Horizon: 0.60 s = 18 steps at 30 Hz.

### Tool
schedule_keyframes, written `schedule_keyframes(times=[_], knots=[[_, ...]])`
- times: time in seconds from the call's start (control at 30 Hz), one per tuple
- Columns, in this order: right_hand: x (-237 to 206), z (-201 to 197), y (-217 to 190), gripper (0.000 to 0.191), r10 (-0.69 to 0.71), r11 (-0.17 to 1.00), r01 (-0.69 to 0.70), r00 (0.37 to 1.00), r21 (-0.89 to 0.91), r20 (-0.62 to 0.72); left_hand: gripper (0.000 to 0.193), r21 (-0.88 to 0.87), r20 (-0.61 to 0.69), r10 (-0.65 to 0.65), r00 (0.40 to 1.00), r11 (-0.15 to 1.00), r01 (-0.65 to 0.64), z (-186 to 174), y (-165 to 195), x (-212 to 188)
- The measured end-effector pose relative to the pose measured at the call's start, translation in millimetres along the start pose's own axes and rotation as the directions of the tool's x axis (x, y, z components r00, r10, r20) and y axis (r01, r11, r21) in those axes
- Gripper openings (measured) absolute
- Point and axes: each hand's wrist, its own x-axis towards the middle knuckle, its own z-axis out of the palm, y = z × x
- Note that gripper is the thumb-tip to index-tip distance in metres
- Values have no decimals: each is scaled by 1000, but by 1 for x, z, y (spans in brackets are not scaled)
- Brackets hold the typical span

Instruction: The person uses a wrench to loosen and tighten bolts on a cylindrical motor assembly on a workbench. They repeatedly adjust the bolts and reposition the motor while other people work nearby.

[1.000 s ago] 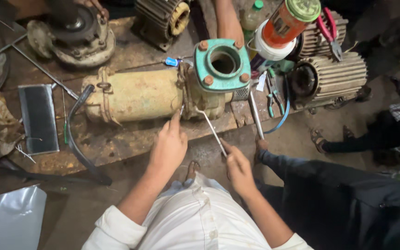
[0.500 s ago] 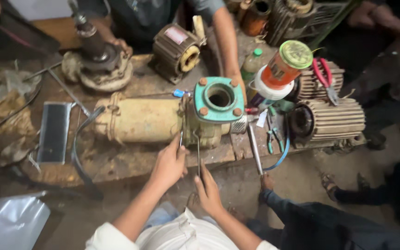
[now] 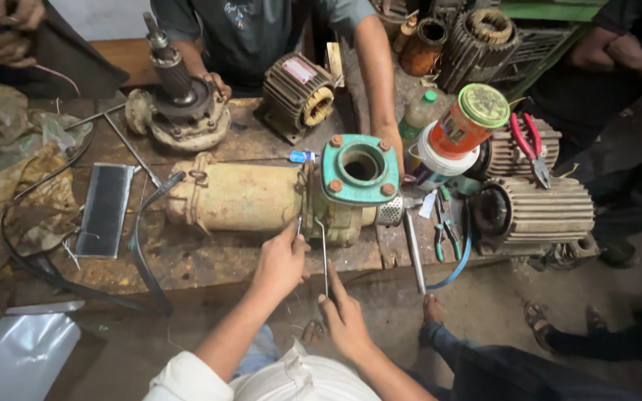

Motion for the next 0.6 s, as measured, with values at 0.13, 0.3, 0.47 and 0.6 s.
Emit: schedule_keyframes(times=[0.13,0.3,0.47,0.6], knots=[[2,1,-6,69,-72,997,71,997,17,26,38,65,-130,117,985,992,-109,6,-16,5],[-1,3,-4,70,-1,994,-6,998,113,66,30,134,-283,318,905,947,-291,19,-35,14],[-1,5,-5,68,34,973,-46,998,226,60,21,166,-389,382,838,924,-344,26,-40,13],[-1,7,-12,68,12,978,-24,998,206,61,22,177,-372,344,862,938,-298,24,-38,22]])
